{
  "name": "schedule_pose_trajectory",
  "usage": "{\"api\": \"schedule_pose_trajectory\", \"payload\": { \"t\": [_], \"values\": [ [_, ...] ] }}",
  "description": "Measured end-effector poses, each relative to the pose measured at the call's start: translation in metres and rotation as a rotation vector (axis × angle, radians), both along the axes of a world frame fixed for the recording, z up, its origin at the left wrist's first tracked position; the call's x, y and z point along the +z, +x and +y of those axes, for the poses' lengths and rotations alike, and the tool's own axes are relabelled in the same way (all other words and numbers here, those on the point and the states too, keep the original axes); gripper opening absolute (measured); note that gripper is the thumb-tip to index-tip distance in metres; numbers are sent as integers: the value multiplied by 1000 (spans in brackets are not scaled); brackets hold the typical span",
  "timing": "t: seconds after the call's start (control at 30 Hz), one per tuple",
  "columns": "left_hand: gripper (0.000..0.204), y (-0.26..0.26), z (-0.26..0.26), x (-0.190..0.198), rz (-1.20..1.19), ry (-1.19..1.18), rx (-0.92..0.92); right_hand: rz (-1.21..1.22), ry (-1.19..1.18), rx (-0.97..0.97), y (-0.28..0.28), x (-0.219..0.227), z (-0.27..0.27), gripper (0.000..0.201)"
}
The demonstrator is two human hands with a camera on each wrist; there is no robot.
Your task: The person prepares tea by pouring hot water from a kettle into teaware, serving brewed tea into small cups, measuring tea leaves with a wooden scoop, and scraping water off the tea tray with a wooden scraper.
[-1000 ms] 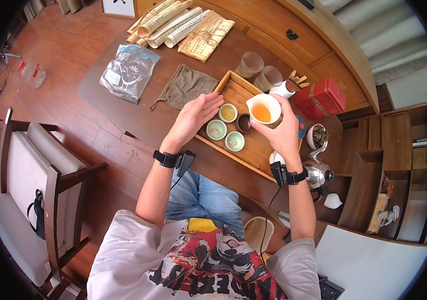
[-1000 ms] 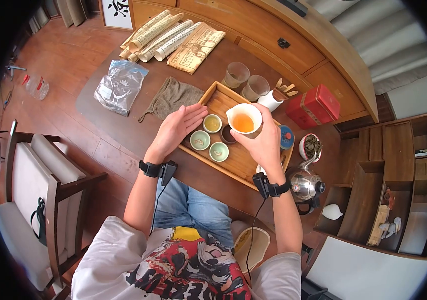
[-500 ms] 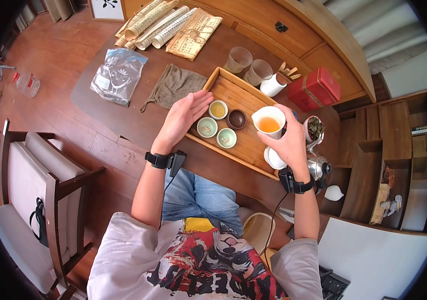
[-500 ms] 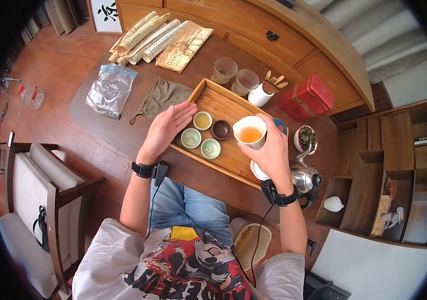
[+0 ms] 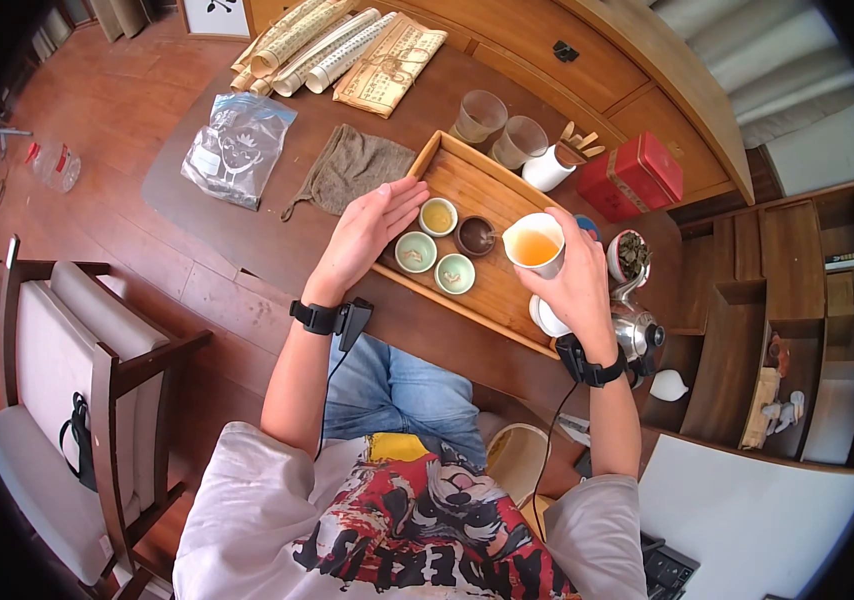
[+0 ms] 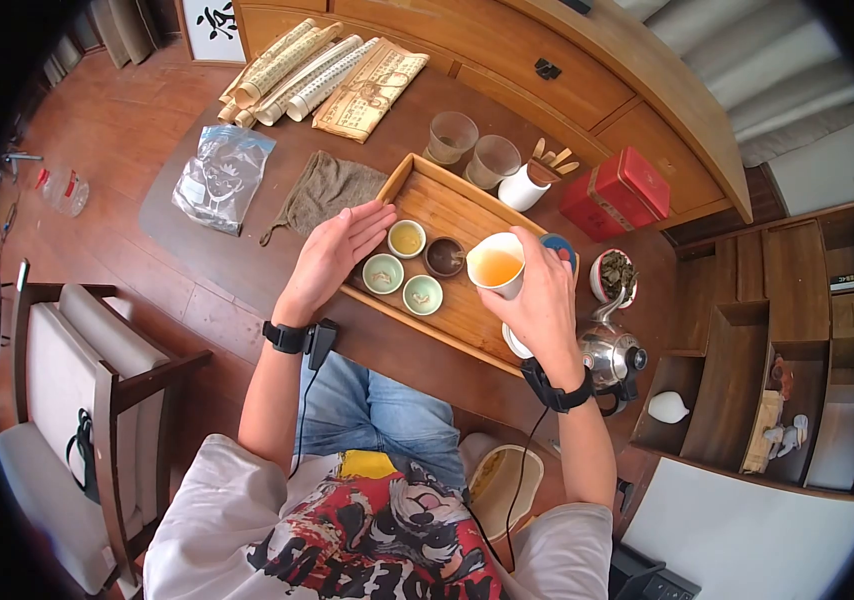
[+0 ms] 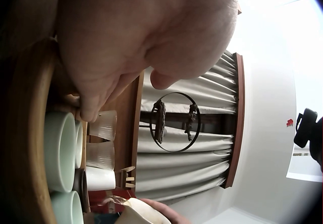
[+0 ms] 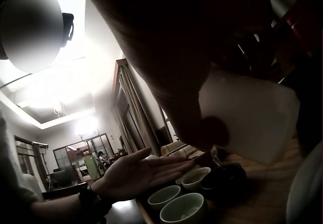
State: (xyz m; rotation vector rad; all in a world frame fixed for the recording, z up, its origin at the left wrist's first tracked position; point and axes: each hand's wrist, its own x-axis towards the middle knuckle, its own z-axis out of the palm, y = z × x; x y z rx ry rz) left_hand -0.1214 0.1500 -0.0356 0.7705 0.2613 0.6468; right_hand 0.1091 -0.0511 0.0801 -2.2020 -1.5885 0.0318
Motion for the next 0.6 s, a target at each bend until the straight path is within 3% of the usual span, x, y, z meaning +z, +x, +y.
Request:
{"api": "schedule_pose_trajectory", "payload": {
  "t": [0.6],
  "values": [
    [63,-1,2,-3,-19,14,-29,-128,-27,41,-4,-5,3,86]
  ]
}}
